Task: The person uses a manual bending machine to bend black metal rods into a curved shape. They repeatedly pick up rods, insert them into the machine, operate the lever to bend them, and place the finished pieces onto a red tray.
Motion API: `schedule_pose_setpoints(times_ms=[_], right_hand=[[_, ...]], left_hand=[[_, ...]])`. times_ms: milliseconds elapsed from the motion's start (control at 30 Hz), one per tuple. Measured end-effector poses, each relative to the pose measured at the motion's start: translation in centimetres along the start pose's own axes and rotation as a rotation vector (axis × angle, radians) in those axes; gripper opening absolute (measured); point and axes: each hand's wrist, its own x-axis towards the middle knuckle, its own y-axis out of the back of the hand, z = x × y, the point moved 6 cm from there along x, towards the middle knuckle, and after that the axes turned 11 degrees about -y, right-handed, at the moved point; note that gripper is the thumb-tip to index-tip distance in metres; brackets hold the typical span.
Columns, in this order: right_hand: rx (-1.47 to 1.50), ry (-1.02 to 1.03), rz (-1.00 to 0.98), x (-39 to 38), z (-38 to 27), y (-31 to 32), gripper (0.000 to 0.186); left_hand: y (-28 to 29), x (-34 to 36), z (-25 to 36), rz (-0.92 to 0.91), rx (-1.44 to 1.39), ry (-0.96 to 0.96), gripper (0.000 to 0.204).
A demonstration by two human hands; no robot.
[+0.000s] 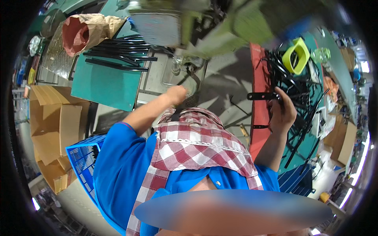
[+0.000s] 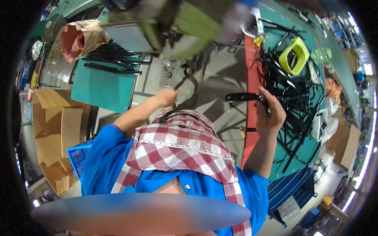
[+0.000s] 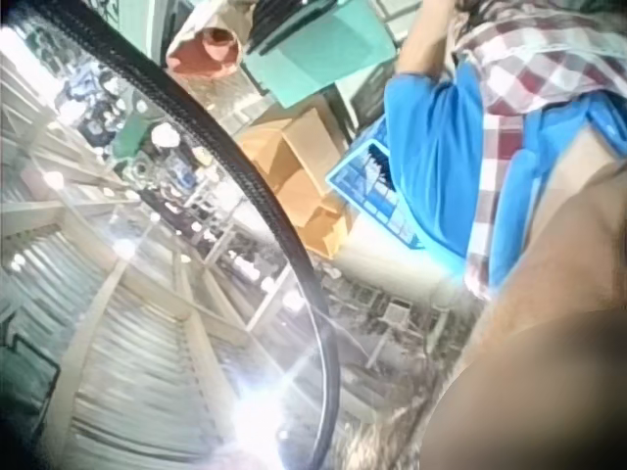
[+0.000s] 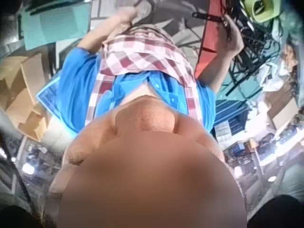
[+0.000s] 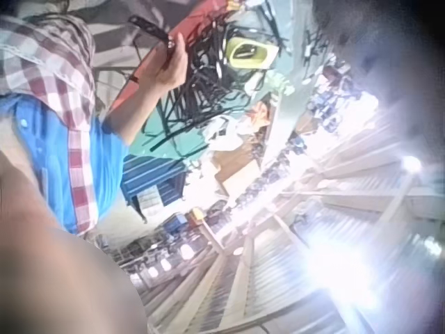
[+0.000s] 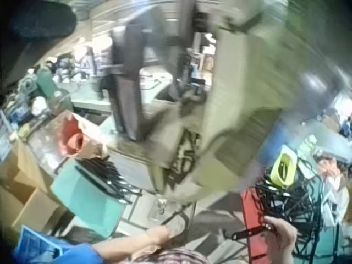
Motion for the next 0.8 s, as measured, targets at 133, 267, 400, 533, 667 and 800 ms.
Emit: schedule_pose_setpoints(times_ms=[133,267,400,533,667,800], right_hand=[[-0.037,0.034,-0.063,-1.7,1.4,-1.8,0.029],[-0.120,0.035,-0.072,-3.4,1.3,-3.7,0.034],[-0.102,-0.105,-0.104,-6.5,3.8,-6.9,0.034],[-0.160,-0.238,-0.090,-9.0,3.5,-8.4,0.031],[-0.174,-0.358,-0.088,-10.1,2.2,-9.4,0.026],[-0.207,-0.406,-0.090,-11.3,4.7,-9.1,0.026]], left_hand=[[2.3,3.1,-7.9,0.125,0.159,0.096,0.013],[8.8,11.4,-10.1,0.714,-0.097,-0.208,0.014],[10.9,19.9,-8.1,0.581,0.046,-0.085,0.021],[14.9,20.0,-4.5,0.254,0.224,0.006,0.022],[14.7,21.1,-4.5,0.127,0.260,0.030,0.027],[14.0,21.5,-3.2,0.090,0.294,0.012,0.027]])
